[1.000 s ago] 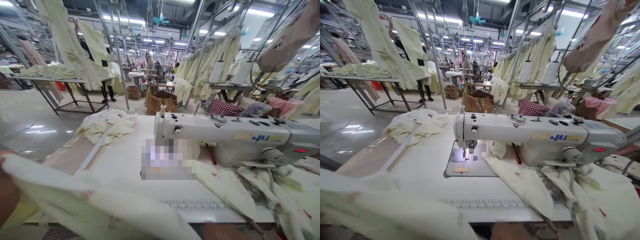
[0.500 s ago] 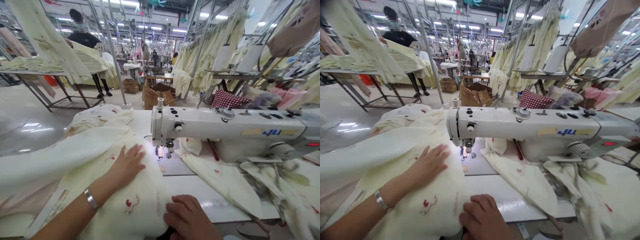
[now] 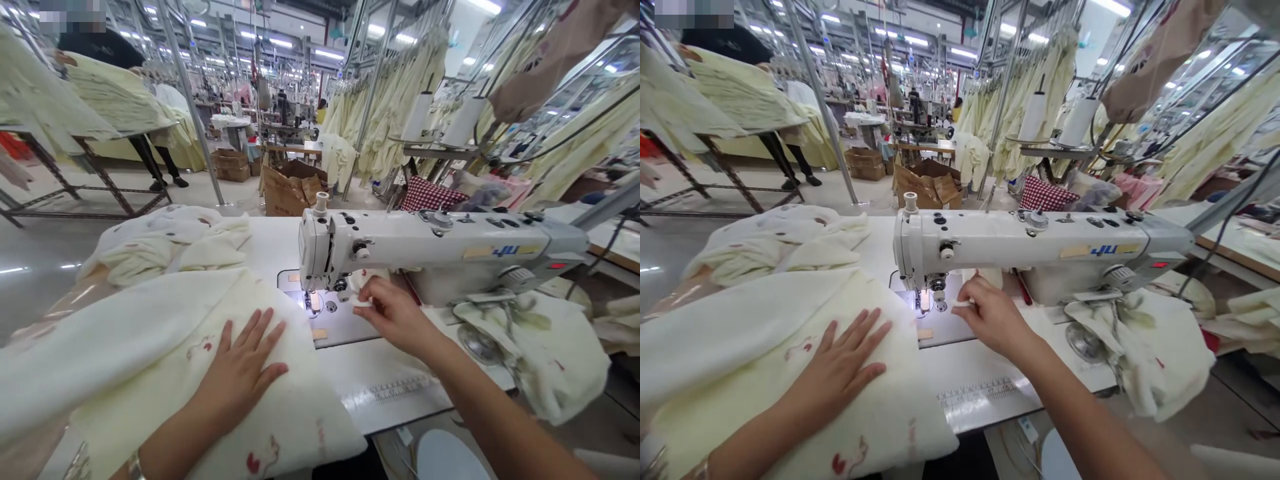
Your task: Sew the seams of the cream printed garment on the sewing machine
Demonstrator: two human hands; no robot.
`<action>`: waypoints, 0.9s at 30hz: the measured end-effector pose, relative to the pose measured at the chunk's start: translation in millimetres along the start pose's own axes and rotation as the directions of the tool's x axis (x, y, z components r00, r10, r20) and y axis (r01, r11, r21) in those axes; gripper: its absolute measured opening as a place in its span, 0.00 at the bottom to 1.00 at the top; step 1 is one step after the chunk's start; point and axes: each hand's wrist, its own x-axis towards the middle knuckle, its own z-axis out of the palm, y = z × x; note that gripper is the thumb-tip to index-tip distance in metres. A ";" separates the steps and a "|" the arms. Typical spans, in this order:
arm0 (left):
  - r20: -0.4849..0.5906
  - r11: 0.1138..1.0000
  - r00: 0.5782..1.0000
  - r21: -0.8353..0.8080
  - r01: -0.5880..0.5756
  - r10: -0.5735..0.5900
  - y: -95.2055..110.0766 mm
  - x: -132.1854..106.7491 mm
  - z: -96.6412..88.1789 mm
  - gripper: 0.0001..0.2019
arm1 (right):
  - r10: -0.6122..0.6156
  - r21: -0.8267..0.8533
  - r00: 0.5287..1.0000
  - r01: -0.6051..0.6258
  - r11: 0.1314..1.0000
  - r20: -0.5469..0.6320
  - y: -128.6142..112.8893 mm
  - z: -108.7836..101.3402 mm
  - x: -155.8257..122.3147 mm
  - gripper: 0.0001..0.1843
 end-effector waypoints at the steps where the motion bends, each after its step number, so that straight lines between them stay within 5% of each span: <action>1: -0.037 0.998 0.999 -0.055 -0.007 0.005 0.2 -1.2 -2.9 0.26 | -0.064 0.094 0.998 0.062 0.994 0.012 -9.9 -6.6 -6.7 0.04; 4: -0.183 0.964 0.981 -0.264 0.007 -0.057 5.0 -6.8 -18.7 0.22 | -0.269 0.400 0.956 0.202 0.894 0.120 -31.9 -18.8 -29.1 0.11; 6: -0.247 0.928 0.962 -0.371 0.019 -0.119 9.7 -10.7 -29.7 0.19 | -0.269 0.443 0.951 0.177 0.879 0.155 -30.9 -19.0 -40.1 0.13; 10: -0.225 0.911 0.967 -0.412 0.020 -0.123 19.1 -12.1 -35.1 0.15 | -0.063 0.256 0.988 0.024 0.966 0.144 0.6 -16.0 -55.6 0.05; 14: -0.138 0.951 0.990 -0.302 -0.064 0.022 39.2 4.2 -21.6 0.13 | 0.039 0.059 0.960 -0.057 0.997 0.277 27.7 -19.0 -73.0 0.03; 19: -0.073 0.947 0.979 -0.249 -0.203 0.191 79.8 31.4 -15.4 0.10 | 0.013 -0.040 0.983 -0.006 0.999 0.183 31.8 -7.6 -87.0 0.26; 22: -0.319 0.806 0.894 -0.407 -0.430 0.315 101.1 34.3 -29.8 0.13 | -0.090 0.121 0.987 0.074 0.990 0.130 12.5 1.2 -79.7 0.17; 24: -0.500 0.696 0.829 -0.502 -0.513 0.250 108.3 29.5 -40.9 0.10 | -0.104 0.358 0.991 0.068 0.931 0.082 -6.1 -0.7 -69.3 0.09; 25: -0.530 0.659 0.830 -0.563 -0.498 0.174 109.2 25.8 -44.4 0.14 | -0.057 0.500 0.998 0.035 0.865 0.029 -14.9 -4.3 -63.9 0.12; 27: -0.446 0.592 0.895 -0.716 -0.368 0.017 105.3 17.3 -44.8 0.29 | 0.129 0.742 0.988 -0.025 0.669 -0.083 -28.2 -14.2 -55.0 0.18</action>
